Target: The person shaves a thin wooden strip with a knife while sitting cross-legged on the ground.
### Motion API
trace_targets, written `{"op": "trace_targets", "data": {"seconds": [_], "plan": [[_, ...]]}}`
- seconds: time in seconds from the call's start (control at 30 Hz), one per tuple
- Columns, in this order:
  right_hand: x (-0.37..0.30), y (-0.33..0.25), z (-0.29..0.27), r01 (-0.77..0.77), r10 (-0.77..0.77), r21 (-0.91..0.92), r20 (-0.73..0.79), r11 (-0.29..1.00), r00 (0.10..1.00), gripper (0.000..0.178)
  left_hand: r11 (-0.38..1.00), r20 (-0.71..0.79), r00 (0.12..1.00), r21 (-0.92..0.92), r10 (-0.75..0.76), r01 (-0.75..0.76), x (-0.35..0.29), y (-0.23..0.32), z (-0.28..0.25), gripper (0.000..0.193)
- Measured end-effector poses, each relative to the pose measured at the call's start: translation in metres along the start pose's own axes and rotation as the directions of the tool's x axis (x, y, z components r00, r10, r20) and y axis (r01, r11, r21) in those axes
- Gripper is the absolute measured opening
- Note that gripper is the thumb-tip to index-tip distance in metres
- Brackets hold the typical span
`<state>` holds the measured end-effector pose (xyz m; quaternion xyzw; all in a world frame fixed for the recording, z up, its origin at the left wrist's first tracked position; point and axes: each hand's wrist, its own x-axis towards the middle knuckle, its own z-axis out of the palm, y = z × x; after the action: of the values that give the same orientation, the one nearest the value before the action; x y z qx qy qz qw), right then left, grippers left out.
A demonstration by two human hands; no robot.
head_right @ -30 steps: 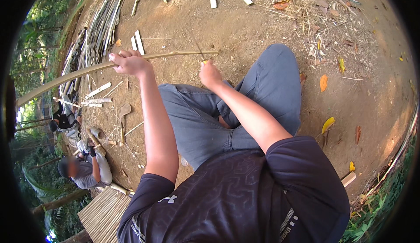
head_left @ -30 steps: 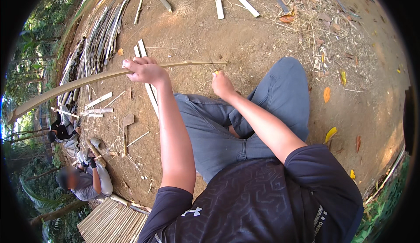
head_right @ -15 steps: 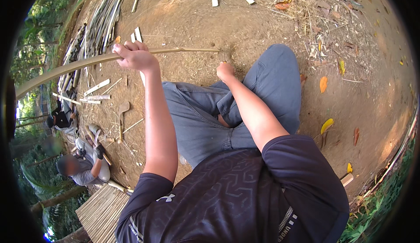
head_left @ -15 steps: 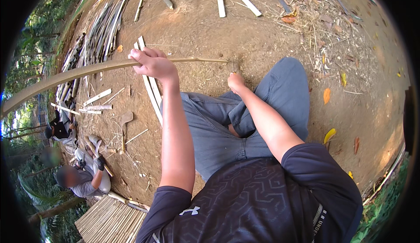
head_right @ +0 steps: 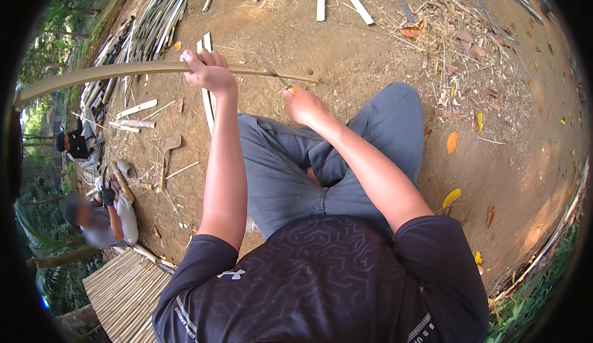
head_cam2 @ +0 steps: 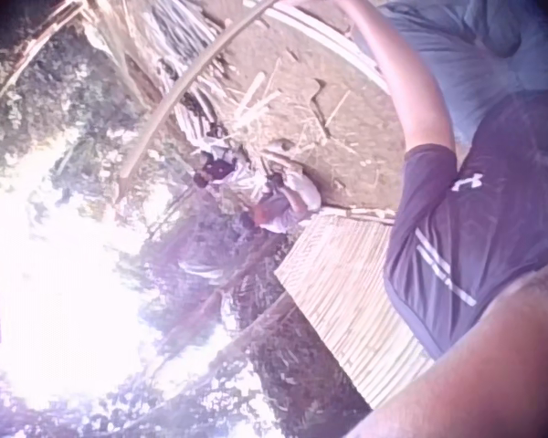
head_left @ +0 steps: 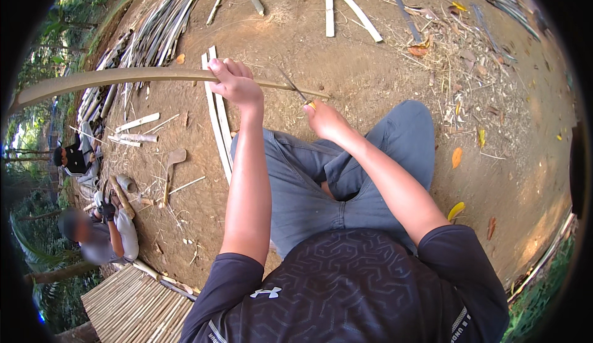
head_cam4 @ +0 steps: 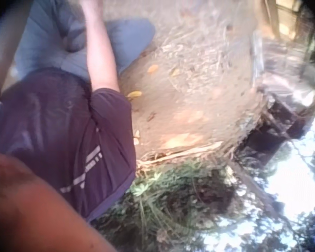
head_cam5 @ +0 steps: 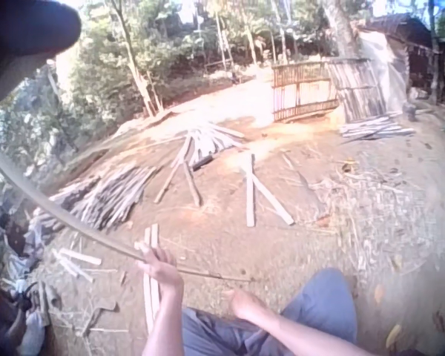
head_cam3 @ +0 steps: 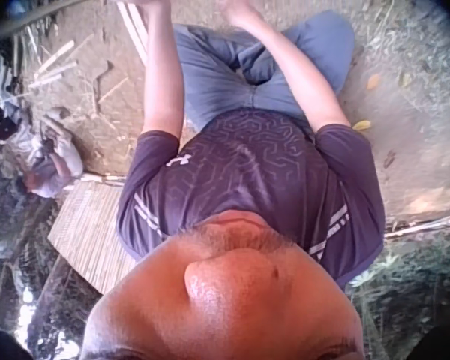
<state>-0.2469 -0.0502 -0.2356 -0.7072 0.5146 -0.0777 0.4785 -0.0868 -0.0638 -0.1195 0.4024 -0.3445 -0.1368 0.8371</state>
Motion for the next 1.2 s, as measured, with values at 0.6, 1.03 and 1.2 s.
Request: {"op": "trace_targets", "data": {"seconds": [0.6,1.03,1.2], "plan": [[-0.018,-0.048,-0.011,0.048,-0.060,-0.165,-0.068,0.985,0.996,0.046,0.994,-0.066,0.997,-0.105,0.034,-0.041,0.004,-0.010,-0.008,0.033],[0.010,-0.027,-0.007,-0.010,0.016,-0.228,0.026,0.974,1.000,0.045,0.996,-0.197,0.977,0.002,0.085,-0.086,0.013,-0.016,-0.014,0.034],[-0.013,-0.043,0.010,0.097,-0.112,-0.149,-0.096,0.984,0.989,0.049,0.997,-0.129,0.990,-0.052,0.053,-0.060,0.004,-0.012,-0.021,0.034]]}}
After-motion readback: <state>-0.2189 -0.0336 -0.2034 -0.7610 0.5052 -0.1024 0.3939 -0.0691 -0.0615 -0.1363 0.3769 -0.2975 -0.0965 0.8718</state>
